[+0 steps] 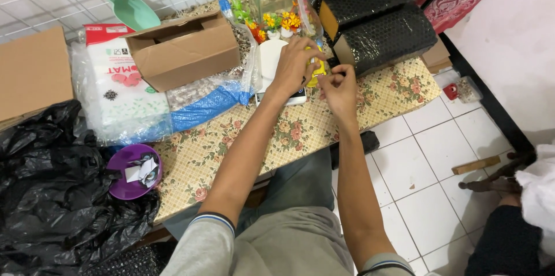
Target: Assembling a small cardboard box by folding flaps and placing a black object inside.
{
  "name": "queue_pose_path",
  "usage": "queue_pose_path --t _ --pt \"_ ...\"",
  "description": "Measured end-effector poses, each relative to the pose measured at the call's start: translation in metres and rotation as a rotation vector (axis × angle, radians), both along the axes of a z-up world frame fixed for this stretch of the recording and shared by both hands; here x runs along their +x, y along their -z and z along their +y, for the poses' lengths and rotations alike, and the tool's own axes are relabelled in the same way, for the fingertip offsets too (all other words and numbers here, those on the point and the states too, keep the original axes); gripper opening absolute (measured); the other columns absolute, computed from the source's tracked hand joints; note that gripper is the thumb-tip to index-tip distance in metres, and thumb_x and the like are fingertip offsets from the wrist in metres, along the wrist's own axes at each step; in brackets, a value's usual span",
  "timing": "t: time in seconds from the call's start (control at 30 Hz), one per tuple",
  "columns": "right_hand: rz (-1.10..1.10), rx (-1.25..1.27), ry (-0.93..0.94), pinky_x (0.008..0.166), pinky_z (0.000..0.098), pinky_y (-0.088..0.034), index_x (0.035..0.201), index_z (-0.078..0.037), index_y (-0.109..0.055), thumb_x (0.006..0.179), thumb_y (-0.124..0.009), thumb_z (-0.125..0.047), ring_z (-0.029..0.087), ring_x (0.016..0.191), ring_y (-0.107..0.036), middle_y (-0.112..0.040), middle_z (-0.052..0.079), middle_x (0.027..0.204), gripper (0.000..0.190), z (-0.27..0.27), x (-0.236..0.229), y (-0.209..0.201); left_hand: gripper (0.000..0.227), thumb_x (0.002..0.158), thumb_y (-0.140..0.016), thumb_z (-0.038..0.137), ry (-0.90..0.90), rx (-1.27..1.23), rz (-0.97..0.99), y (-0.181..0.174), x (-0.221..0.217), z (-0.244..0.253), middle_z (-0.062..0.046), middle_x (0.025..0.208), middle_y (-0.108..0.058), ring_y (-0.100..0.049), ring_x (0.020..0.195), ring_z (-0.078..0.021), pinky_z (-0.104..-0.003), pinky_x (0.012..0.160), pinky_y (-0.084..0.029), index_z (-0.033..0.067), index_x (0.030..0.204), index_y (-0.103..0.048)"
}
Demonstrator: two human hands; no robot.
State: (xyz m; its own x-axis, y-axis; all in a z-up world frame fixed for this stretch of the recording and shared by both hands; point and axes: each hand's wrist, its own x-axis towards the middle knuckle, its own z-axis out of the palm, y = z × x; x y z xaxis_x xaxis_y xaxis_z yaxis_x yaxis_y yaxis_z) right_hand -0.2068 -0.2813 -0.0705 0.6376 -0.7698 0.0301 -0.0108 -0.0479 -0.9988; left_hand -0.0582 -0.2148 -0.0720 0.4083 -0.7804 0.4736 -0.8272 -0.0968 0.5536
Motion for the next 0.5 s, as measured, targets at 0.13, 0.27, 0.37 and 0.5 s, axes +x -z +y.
queue_pose_path --t 0.13,0.27,0.37,0.5 --pt "-0.061 0.02 -0.051 0.052 0.021 -0.056 0.12 -0.002 -0.043 0.1 -0.068 -0.013 0.01 0.062 -0.06 -0.066 0.011 0.077 0.034 -0.001 0.0 0.012 0.013 0.09 -0.075 0.022 -0.027 0.035 0.027 0.014 0.006 -0.006 -0.001 0.109 -0.063 -0.058 0.118 -0.028 -0.051 0.106 -0.042 0.0255 0.102 -0.078" --pt "-0.106 0.07 -0.062 0.057 0.0209 -0.056 0.12 -0.001 -0.044 0.101 -0.066 -0.01 0.009 0.065 -0.061 -0.065 0.008 0.078 0.03 -0.001 0.002 0.016 0.015 0.1 -0.065 0.029 -0.063 0.047 0.048 0.017 0.008 -0.005 0.002 0.105 -0.065 -0.062 0.112 -0.0228 -0.05 0.111 -0.036 0.028 0.105 -0.079" --pt "-0.135 0.09 -0.067 0.054 0.0214 -0.055 0.119 -0.002 -0.045 0.101 -0.066 -0.008 0.01 0.063 -0.061 -0.065 0.008 0.077 0.028 -0.007 0.004 0.022 0.015 0.099 -0.065 0.028 -0.081 0.051 0.017 0.009 0.004 -0.002 0.003 0.105 -0.065 -0.063 0.11 -0.0221 -0.048 0.108 -0.035 0.0282 0.106 -0.078" --pt "-0.146 0.1 -0.071 0.051 0.0189 -0.051 0.118 -0.005 -0.047 0.099 -0.068 -0.008 0.009 0.061 -0.061 -0.064 0.006 0.074 0.029 -0.006 0.004 0.023 0.021 0.098 -0.064 0.026 -0.098 0.061 -0.019 0.006 0.001 0.0 0.002 0.106 -0.065 -0.065 0.108 -0.0255 -0.049 0.102 -0.037 0.0292 0.117 -0.073"
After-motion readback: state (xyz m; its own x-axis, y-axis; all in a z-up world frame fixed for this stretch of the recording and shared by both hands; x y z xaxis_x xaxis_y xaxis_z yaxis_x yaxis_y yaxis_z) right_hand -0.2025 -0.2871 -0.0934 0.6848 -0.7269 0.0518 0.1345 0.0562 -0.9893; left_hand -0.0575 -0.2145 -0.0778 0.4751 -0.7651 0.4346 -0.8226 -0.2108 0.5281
